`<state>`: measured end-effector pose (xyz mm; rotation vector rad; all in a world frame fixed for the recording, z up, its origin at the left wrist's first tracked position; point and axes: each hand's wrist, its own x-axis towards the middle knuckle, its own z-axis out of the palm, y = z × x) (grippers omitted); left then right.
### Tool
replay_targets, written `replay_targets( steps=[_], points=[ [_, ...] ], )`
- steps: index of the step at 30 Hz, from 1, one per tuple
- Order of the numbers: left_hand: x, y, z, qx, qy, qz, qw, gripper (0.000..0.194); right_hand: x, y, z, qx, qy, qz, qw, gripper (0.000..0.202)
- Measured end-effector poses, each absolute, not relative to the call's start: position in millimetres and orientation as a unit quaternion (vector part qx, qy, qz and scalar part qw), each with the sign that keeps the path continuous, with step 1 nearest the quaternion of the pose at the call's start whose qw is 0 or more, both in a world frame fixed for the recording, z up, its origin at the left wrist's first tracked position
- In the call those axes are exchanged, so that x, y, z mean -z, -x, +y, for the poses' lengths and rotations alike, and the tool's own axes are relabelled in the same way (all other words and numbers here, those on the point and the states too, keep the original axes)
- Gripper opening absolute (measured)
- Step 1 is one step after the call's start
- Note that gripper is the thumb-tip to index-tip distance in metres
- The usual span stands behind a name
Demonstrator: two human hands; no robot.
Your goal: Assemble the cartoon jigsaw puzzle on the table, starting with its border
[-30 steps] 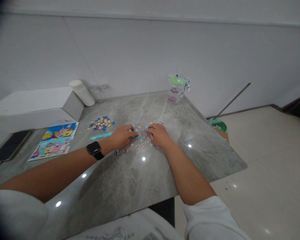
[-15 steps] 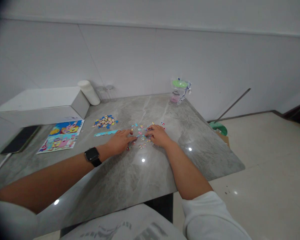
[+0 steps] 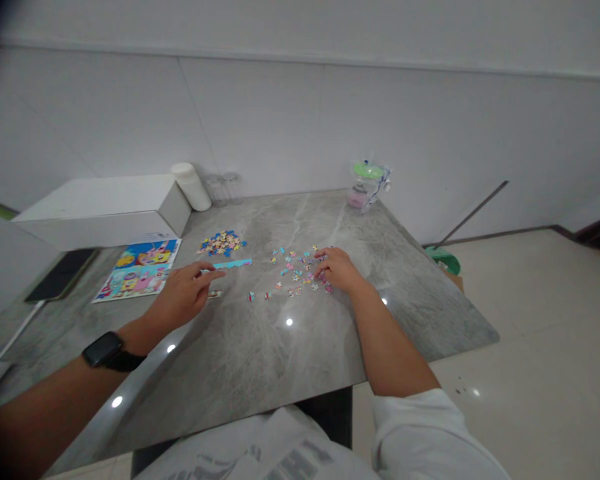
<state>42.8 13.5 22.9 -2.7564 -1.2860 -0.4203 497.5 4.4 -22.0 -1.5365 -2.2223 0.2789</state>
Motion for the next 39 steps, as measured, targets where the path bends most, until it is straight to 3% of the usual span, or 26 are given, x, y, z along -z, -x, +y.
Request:
replay_targets(
  steps=[17, 24, 33, 39],
  points=[
    [-5, 30, 0, 0.267, 0.816, -0.511, 0.045, 0.037, 29, -487, 9, -0.085, 0.554, -0.800, 0.216, 0.052],
    [-5, 29, 27, 0.353, 0.780, -0.515, 0.035, 0.034, 32, -508, 13, -0.031, 0.617, -0.722, 0.311, 0.049],
    [0, 30, 40, 0.409, 0.748, -0.522, -0.008, 0.031, 40, -489, 11, -0.025, 0.624, -0.749, 0.224, 0.051],
    [2, 27, 48, 0.411, 0.756, -0.510, -0.019, 0.029, 41, -494, 14, -0.025, 0.621, -0.733, 0.276, 0.054]
  ],
)
